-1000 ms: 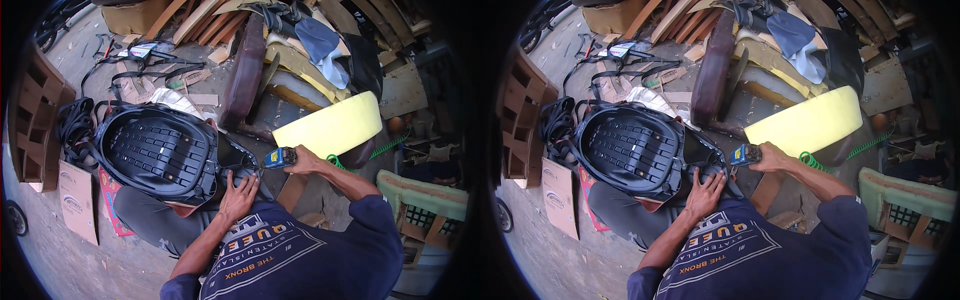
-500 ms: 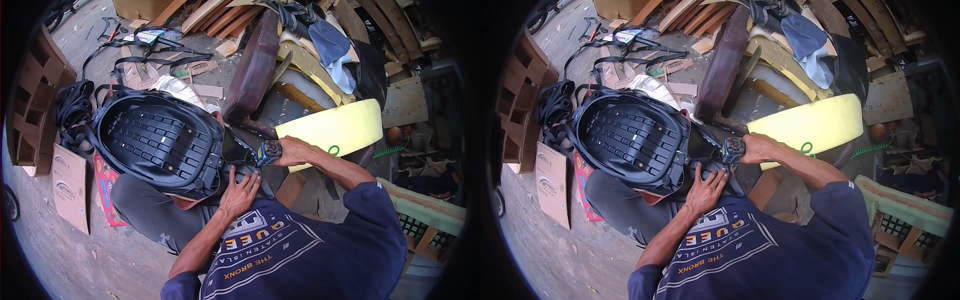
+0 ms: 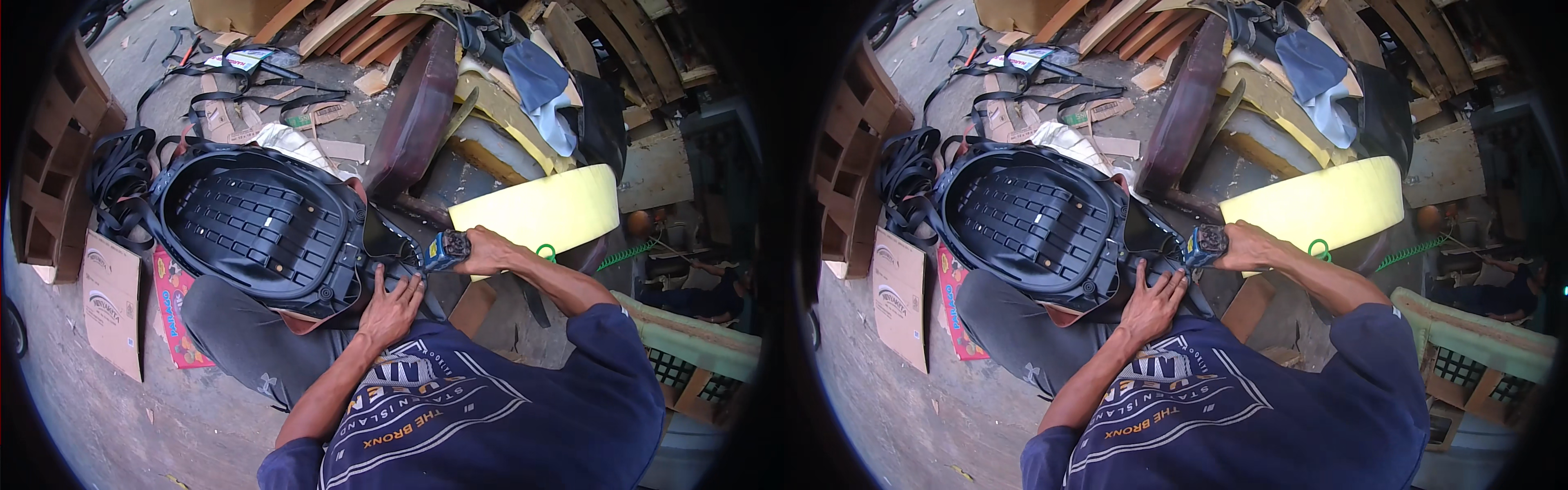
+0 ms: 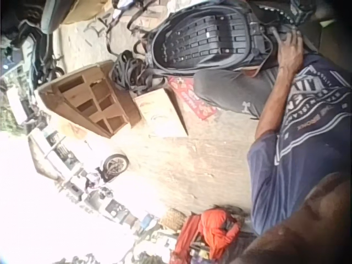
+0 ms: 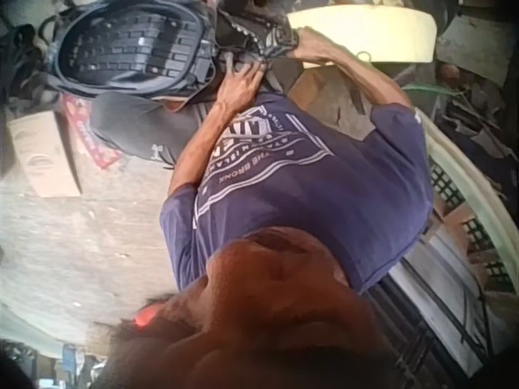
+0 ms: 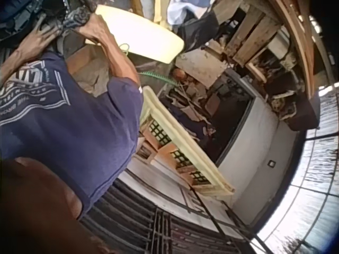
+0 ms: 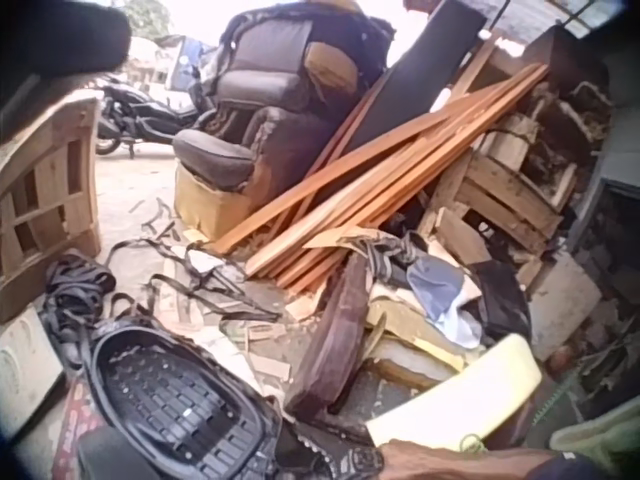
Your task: The person reupholsters a motorcycle seat by pulling a new black cover tight over the seat frame and securing it with a pneumatic stapler.
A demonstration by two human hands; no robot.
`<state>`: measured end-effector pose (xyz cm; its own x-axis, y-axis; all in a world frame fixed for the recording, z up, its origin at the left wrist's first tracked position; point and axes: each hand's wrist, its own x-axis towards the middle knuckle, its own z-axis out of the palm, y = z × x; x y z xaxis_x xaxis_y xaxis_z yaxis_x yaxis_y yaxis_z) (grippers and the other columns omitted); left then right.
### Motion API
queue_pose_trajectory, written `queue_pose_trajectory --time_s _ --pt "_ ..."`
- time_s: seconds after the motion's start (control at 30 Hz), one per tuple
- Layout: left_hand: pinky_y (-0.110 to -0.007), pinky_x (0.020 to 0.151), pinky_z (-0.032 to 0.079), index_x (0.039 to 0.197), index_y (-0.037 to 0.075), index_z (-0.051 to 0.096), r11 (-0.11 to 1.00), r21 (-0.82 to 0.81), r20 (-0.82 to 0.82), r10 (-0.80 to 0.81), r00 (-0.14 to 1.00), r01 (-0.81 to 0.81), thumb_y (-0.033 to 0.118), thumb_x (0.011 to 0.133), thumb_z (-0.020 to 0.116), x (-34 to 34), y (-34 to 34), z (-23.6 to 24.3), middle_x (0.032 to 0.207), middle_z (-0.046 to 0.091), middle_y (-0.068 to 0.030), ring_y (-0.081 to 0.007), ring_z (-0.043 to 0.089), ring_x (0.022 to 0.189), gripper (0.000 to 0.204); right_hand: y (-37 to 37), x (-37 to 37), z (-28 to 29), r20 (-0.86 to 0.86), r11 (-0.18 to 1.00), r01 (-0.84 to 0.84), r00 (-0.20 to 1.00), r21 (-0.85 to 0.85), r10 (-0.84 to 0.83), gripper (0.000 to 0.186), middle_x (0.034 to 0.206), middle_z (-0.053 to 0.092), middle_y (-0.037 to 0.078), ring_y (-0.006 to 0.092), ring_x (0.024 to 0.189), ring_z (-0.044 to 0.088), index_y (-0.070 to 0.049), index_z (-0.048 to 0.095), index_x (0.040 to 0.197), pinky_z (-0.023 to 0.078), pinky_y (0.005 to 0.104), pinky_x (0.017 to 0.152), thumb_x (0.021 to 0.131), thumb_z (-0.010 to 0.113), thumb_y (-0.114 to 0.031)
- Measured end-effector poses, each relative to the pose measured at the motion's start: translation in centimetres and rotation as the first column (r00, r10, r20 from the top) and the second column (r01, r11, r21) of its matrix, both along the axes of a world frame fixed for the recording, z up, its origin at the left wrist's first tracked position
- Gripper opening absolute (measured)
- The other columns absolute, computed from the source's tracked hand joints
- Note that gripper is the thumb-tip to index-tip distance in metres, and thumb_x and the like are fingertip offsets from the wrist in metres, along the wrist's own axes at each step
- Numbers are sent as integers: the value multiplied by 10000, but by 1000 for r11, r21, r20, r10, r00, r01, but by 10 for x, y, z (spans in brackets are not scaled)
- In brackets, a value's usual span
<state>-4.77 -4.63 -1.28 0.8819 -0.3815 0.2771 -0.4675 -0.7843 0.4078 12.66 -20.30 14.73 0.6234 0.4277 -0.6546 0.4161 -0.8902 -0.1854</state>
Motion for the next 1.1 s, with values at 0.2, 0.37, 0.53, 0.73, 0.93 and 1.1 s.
queue_pose_trajectory --time_s 0.2,0.37,0.53,0.73,0.93,1.1 --pt "-739 1136 208 1376 11 553 1000 16 -14 -8 1000 8 188 936 514 -2 -2 -1 1448 543 -123 -244 522 1300 476 9 -2 3 -8 999 -38 999 -2 38 456 777 697 284 408 761 717 43 717 841 567 456 736 725 745 -397" --pt "-739 1142 197 1383 11 545 1000 18 -23 -3 1000 3 187 937 505 0 -4 -3 1458 534 -119 -245 517 1301 482 5 3 -11 -21 1000 -2 1000 -28 1 487 789 696 295 415 753 714 61 710 832 566 452 741 735 741 -416" --pt "-740 1143 193 1395 8 532 999 37 -48 -16 999 18 175 939 490 -2 -3 -7 1466 523 -120 -253 509 1305 488 18 -1 -9 1 986 -106 994 -129 107 488 777 691 296 423 748 708 80 701 786 568 462 722 741 711 -406" --pt "-722 1155 198 1403 20 531 999 35 -31 -10 999 11 152 893 532 -2 -4 -12 1460 523 -117 -262 510 1297 526 19 -1 -11 7 985 -122 992 -120 124 411 781 689 301 422 765 712 88 700 779 573 466 718 713 682 -317" --pt "-729 1154 172 1395 -13 529 999 47 -29 -24 999 26 146 919 510 -1 -4 -15 1452 527 -144 -303 487 1317 502 18 -5 -9 25 990 -10 1000 -141 14 503 899 703 317 413 838 716 135 683 865 570 460 764 682 707 -333" --pt "-716 1160 180 1384 -14 541 1000 20 17 0 1000 -1 152 902 523 2 -6 -15 1449 532 -151 -311 487 1317 511 0 3 0 -2 993 32 999 -116 -32 549 888 712 289 375 825 713 133 688 921 565 445 759 668 720 -353"
